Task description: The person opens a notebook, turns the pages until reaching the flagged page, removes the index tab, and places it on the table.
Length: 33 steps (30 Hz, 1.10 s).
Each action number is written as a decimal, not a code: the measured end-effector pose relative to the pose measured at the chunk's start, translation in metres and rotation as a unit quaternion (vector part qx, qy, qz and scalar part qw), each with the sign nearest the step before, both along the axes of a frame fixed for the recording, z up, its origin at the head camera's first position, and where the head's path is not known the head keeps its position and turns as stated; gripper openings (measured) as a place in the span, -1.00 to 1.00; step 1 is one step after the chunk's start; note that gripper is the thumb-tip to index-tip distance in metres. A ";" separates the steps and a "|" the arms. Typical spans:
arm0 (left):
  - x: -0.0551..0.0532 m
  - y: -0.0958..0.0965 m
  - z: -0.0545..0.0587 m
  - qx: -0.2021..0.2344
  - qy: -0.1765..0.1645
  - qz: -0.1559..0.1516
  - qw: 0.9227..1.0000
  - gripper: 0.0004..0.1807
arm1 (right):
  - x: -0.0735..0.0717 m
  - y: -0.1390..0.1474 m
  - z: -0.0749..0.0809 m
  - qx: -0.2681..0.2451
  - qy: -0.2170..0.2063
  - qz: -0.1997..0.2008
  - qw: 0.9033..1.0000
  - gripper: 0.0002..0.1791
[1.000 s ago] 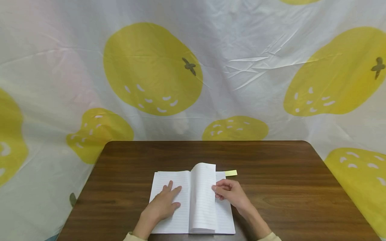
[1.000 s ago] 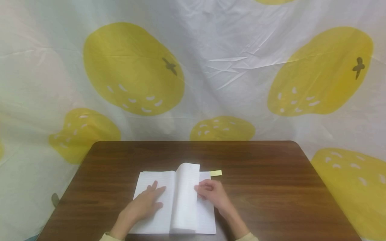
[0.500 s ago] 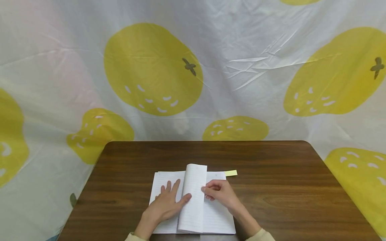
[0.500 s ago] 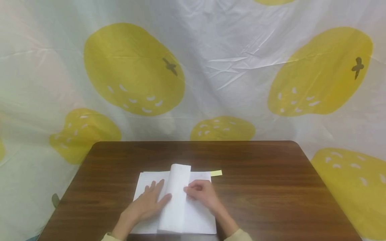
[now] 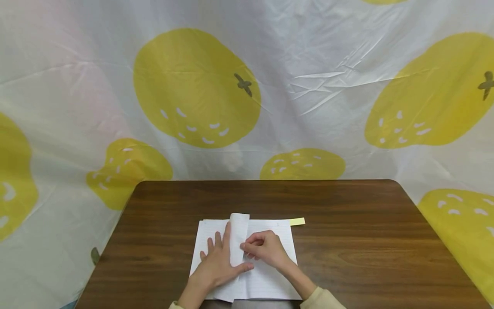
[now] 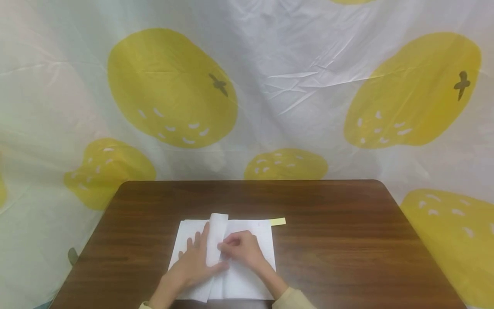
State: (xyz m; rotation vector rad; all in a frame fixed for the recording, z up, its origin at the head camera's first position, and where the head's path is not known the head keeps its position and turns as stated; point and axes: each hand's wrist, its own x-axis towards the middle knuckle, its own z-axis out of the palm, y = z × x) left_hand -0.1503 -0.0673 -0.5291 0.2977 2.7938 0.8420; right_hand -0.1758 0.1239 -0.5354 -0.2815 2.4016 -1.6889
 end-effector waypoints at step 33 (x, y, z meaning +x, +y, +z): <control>0.011 -0.003 0.015 -0.011 0.005 -0.021 1.000 0.59 | -0.043 0.009 0.039 0.554 0.056 0.071 0.828 0.34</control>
